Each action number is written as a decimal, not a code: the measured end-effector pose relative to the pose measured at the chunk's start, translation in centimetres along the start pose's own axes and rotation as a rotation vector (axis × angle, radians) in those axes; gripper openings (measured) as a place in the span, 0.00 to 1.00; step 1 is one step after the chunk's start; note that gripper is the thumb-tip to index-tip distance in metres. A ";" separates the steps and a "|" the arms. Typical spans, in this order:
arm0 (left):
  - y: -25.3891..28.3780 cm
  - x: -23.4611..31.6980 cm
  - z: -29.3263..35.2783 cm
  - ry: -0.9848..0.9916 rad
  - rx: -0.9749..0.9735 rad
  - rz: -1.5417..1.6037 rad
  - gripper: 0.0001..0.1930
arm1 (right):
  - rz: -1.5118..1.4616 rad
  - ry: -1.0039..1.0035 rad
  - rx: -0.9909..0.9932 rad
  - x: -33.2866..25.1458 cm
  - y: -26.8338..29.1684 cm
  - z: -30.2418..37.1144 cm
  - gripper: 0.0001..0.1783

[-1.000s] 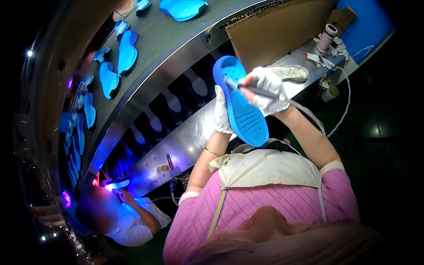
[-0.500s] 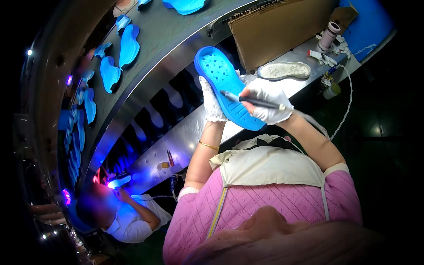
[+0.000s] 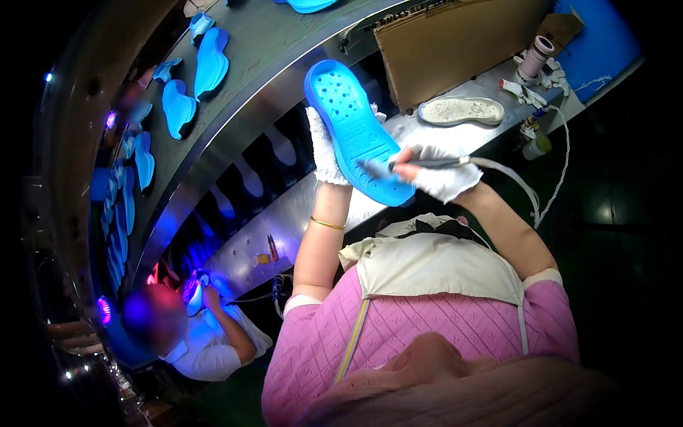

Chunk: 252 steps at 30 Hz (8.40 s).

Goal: The person picks up shoe soles one at a time from a conveyor belt and applies liquid to each sole using a handheld brush dispenser.

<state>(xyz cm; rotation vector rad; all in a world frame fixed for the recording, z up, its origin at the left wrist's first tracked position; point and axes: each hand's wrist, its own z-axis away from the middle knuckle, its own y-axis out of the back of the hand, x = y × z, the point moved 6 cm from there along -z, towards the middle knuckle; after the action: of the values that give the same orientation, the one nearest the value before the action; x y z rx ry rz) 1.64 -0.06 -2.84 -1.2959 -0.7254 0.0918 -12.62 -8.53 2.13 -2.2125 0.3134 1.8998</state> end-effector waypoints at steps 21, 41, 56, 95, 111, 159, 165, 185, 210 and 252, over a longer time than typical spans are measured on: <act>-5.3 0.2 2.1 -0.245 -0.170 -0.043 0.50 | 0.202 0.403 0.067 -2.0 -2.0 0.9 0.07; -5.1 2.2 2.4 -0.074 -0.174 -0.046 0.49 | 0.079 0.250 -0.085 -1.9 -2.0 0.3 0.03; -6.2 3.5 2.8 -0.080 -0.280 -0.032 0.43 | -0.235 -0.232 -0.270 0.9 -3.8 1.5 0.06; -4.9 -1.5 3.8 0.371 -0.072 -0.038 0.37 | 0.023 -0.167 0.152 -2.5 7.2 -5.8 0.06; -1.6 1.7 4.5 0.046 0.035 -0.279 0.32 | 0.409 0.439 -0.201 -5.4 0.6 -1.5 0.08; 1.2 33.0 8.8 -0.469 1.050 -2.267 0.24 | -0.330 -0.035 0.185 1.5 4.7 -0.4 0.08; -3.2 31.4 9.9 -0.935 1.033 -2.508 0.32 | -0.235 -0.032 0.171 0.8 5.0 -0.2 0.08; -4.1 29.9 9.4 -0.948 0.905 -2.545 0.24 | -0.252 -0.021 0.095 0.4 3.7 -1.6 0.11; -14.8 23.7 17.0 -1.194 0.004 -0.680 0.21 | -0.453 -0.049 0.050 2.4 7.5 -1.5 0.11; -4.7 0.0 6.6 -0.206 0.071 0.005 0.46 | -0.075 0.297 -0.107 -3.8 -2.5 -2.4 0.10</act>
<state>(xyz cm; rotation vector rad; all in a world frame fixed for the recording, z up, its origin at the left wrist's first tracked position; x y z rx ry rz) -3.41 4.06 1.91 -1.2317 -0.8870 0.2559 -10.21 -6.73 6.26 -2.5408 0.1742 1.5833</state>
